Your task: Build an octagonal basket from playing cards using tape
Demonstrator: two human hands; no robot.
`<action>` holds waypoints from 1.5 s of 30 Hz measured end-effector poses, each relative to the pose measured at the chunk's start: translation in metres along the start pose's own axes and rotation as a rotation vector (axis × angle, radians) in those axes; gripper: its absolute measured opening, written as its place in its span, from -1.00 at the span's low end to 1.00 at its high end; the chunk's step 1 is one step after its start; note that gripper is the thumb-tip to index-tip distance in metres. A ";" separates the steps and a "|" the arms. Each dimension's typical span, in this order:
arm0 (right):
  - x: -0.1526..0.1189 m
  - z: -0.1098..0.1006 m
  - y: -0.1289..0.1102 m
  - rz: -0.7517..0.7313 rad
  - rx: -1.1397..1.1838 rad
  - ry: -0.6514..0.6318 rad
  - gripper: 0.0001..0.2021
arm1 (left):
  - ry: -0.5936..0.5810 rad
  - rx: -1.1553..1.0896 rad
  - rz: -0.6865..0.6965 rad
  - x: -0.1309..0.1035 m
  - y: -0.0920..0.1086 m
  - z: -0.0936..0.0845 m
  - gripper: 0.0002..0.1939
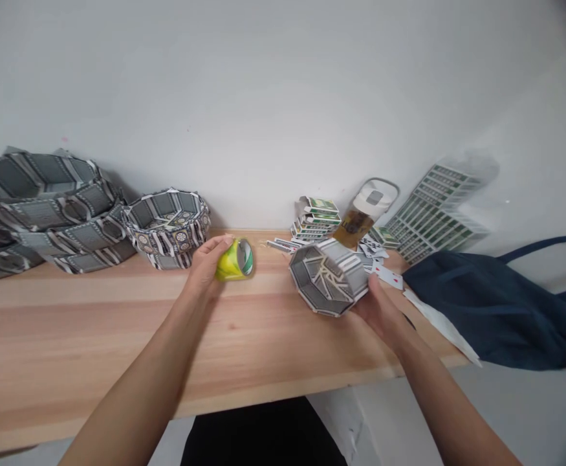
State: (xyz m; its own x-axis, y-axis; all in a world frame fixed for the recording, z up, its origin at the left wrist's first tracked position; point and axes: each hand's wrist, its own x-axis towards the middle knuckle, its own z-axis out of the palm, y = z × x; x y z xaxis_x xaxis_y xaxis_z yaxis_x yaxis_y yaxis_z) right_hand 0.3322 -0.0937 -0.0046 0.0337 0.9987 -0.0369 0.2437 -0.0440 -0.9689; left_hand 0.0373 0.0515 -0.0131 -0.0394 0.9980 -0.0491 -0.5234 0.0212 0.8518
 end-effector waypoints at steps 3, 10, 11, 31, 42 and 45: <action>0.009 -0.003 0.010 0.160 0.374 0.021 -0.31 | 0.001 0.006 0.002 0.001 -0.001 -0.001 -0.62; 0.007 -0.006 0.015 0.419 0.573 0.018 -0.48 | -0.001 0.001 -0.011 0.001 0.000 -0.001 -0.64; 0.003 -0.005 0.014 0.443 0.549 -0.009 -0.47 | 0.001 -0.004 -0.014 0.001 0.000 0.000 -0.64; 0.061 -0.026 -0.035 0.196 -1.076 -0.021 -0.63 | 0.007 0.011 -0.020 0.008 -0.003 -0.006 -0.68; 0.039 0.003 -0.100 -0.088 -1.317 0.187 -0.63 | -0.003 0.020 -0.066 0.008 0.000 -0.008 -0.60; 0.029 0.016 -0.123 -0.085 -1.393 0.227 -0.63 | -0.022 -0.017 -0.076 0.005 0.000 -0.008 -0.61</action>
State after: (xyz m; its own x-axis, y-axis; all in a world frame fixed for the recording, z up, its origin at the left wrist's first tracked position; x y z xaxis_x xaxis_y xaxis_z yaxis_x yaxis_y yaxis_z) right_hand 0.2880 -0.0594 0.1094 0.0915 0.9798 0.1776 0.9920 -0.1053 0.0702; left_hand 0.0305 0.0562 -0.0176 0.0197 0.9947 -0.1012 -0.5383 0.0959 0.8373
